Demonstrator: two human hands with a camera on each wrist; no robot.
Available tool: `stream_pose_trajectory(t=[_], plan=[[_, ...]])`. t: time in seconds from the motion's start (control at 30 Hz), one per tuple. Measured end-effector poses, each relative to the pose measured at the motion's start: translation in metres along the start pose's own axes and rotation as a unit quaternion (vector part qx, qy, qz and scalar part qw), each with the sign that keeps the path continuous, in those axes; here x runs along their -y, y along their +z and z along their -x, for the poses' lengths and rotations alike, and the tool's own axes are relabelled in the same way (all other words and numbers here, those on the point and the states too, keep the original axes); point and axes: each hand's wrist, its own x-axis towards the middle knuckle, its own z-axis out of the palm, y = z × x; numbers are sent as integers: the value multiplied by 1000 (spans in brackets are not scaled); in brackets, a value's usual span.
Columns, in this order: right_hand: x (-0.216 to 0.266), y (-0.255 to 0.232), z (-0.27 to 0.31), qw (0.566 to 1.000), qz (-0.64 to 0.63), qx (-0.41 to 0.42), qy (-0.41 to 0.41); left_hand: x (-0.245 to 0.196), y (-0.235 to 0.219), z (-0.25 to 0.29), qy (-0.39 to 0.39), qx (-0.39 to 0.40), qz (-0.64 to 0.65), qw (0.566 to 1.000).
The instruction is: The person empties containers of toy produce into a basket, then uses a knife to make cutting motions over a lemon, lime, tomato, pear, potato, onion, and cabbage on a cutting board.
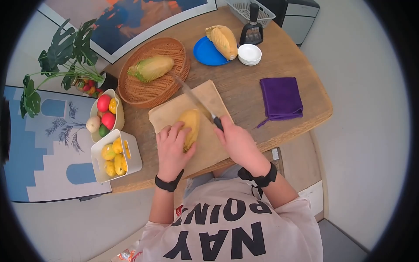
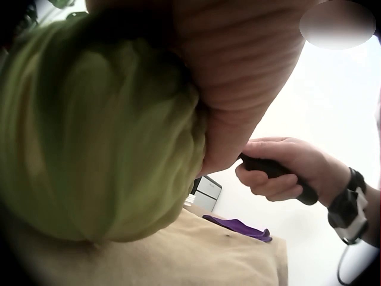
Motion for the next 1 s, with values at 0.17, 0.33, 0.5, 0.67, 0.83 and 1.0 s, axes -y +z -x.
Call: stream_pose_trajectory(t=[0.17, 0.33, 0.5, 0.67, 0.83, 1.0], plan=[[0, -5, 1, 999, -47, 5, 12, 3, 3, 1, 18, -10, -3, 1000], [1, -5, -4, 997, -80, -6, 5, 10, 4, 0, 13, -27, 21, 999], [13, -14, 0, 1000, -9, 24, 0, 15, 5, 2, 9, -25, 18, 999], [19, -10, 5, 1000, -5, 4, -20, 3, -7, 0, -21, -18, -49, 998], [12, -8, 7, 997, 44, 58, 2, 1, -8, 6, -124, 36, -72, 989], [26, -18, 11, 998, -63, -11, -27, 2, -9, -2, -52, 29, -97, 994]])
